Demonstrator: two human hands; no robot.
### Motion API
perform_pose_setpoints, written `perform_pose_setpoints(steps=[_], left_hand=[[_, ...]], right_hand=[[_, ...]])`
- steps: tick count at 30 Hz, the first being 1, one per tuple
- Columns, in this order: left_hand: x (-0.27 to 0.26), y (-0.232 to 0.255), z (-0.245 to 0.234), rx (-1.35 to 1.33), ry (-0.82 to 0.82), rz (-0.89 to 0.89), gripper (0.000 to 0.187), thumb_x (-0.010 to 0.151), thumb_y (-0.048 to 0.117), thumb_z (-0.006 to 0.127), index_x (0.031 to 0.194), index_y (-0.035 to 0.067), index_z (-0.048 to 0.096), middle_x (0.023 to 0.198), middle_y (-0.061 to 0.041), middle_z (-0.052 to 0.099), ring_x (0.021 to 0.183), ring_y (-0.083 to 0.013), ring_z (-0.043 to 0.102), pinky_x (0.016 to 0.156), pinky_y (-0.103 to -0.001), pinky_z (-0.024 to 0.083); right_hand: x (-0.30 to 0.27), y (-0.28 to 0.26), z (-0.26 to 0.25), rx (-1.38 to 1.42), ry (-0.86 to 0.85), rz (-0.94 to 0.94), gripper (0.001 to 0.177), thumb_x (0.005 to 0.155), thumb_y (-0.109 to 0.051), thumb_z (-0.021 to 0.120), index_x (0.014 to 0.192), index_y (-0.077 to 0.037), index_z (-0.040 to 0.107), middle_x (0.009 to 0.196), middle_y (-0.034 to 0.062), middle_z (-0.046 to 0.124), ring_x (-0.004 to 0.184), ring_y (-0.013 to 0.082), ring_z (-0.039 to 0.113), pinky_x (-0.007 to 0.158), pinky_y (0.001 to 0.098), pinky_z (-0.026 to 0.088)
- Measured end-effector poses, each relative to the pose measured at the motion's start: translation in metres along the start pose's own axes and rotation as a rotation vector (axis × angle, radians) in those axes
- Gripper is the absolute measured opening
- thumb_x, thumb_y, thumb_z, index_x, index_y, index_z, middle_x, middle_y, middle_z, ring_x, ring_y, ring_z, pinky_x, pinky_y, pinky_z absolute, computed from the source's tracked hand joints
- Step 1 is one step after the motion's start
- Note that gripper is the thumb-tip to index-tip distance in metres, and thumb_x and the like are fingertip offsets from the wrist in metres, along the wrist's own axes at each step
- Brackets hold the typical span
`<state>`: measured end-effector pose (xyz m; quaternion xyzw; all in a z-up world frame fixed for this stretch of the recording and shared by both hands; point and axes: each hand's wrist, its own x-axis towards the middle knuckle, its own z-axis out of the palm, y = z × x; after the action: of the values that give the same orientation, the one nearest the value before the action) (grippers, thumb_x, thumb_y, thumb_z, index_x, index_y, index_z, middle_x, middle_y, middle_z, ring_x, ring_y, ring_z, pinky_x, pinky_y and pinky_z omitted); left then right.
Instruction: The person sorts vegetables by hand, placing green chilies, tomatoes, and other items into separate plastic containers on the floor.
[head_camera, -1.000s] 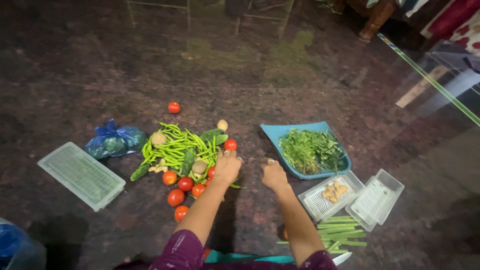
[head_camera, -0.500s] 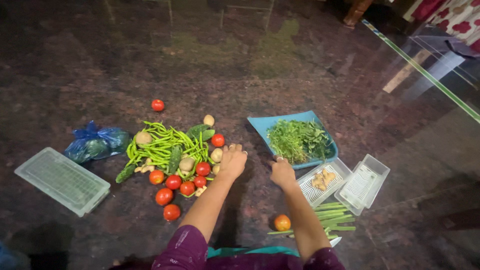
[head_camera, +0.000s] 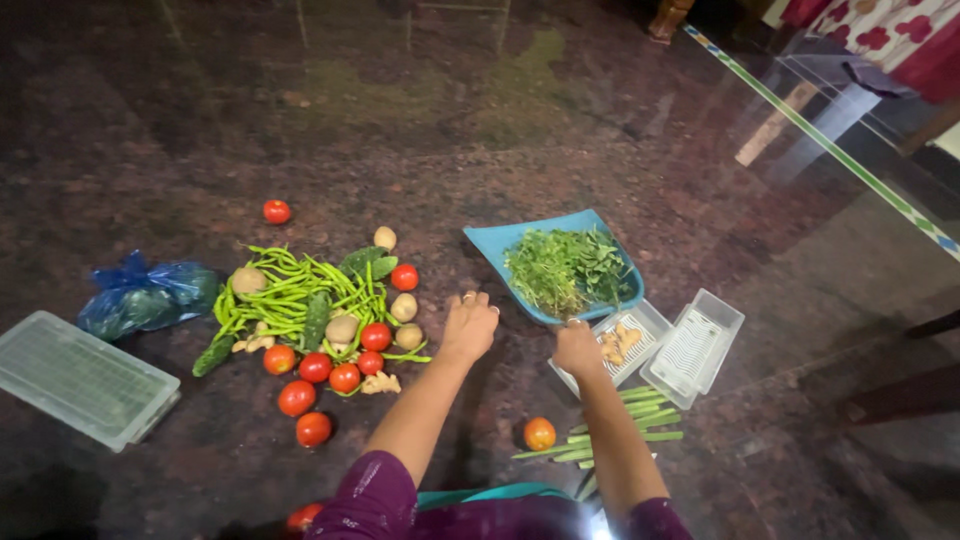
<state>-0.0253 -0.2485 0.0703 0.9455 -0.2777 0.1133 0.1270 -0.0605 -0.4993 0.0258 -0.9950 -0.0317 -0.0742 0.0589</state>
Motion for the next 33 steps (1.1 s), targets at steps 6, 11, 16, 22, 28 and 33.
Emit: perform_pose_setpoints(steps=[6, 11, 16, 22, 28, 33], left_hand=[[0.006, 0.023, 0.015, 0.017, 0.064, 0.071, 0.022, 0.077, 0.010, 0.069, 0.097, 0.009, 0.077, 0.110, -0.014, 0.067, 0.111, -0.0324, 0.061, 0.092, -0.049, 0.048], [0.010, 0.039, 0.018, -0.009, 0.040, 0.086, 0.019, 0.080, 0.009, 0.068, 0.097, 0.010, 0.077, 0.109, -0.013, 0.067, 0.112, -0.0319, 0.061, 0.096, -0.051, 0.047], [0.013, 0.054, 0.009, 0.012, -0.071, 0.108, 0.022, 0.078, 0.011, 0.071, 0.098, 0.009, 0.077, 0.111, -0.013, 0.066, 0.114, -0.0320, 0.060, 0.095, -0.050, 0.047], [0.022, 0.068, 0.018, 0.025, -0.016, 0.171, 0.019, 0.077, 0.011, 0.074, 0.096, 0.010, 0.077, 0.112, -0.013, 0.067, 0.115, -0.0315, 0.061, 0.098, -0.051, 0.046], [0.024, 0.084, 0.025, -0.014, -0.040, 0.200, 0.019, 0.076, 0.011, 0.073, 0.094, 0.009, 0.076, 0.111, -0.015, 0.067, 0.113, -0.0328, 0.062, 0.095, -0.051, 0.047], [0.022, 0.096, 0.044, -0.019, -0.027, 0.226, 0.015, 0.081, 0.009, 0.067, 0.092, 0.009, 0.077, 0.110, -0.014, 0.068, 0.112, -0.0325, 0.063, 0.094, -0.050, 0.047]], right_hand=[[-0.018, 0.046, 0.010, -0.195, -0.187, 0.144, 0.037, 0.087, -0.016, 0.060, 0.121, -0.016, 0.074, 0.128, 0.0161, 0.066, 0.122, 0.0342, 0.062, 0.106, 0.0455, 0.052], [-0.030, 0.076, 0.021, -0.073, -0.051, 0.113, 0.045, 0.078, -0.009, 0.060, 0.121, -0.018, 0.074, 0.138, 0.0171, 0.059, 0.126, 0.0384, 0.057, 0.102, 0.0485, 0.049], [-0.044, 0.096, 0.018, -0.044, -0.065, 0.202, 0.043, 0.081, -0.008, 0.058, 0.120, -0.016, 0.073, 0.141, 0.0163, 0.061, 0.122, 0.0385, 0.060, 0.104, 0.0466, 0.050], [-0.064, 0.117, 0.012, -0.045, -0.006, 0.227, 0.044, 0.078, -0.008, 0.060, 0.119, -0.015, 0.073, 0.136, 0.0195, 0.063, 0.120, 0.0406, 0.061, 0.102, 0.0477, 0.051], [-0.082, 0.135, 0.008, -0.043, 0.033, 0.306, 0.044, 0.081, -0.010, 0.061, 0.123, -0.015, 0.071, 0.133, 0.0190, 0.064, 0.116, 0.0427, 0.062, 0.096, 0.0502, 0.054], [-0.100, 0.155, -0.002, -0.032, 0.025, 0.408, 0.034, 0.087, -0.021, 0.068, 0.120, -0.009, 0.069, 0.134, 0.0182, 0.064, 0.118, 0.0425, 0.061, 0.094, 0.0515, 0.055]])
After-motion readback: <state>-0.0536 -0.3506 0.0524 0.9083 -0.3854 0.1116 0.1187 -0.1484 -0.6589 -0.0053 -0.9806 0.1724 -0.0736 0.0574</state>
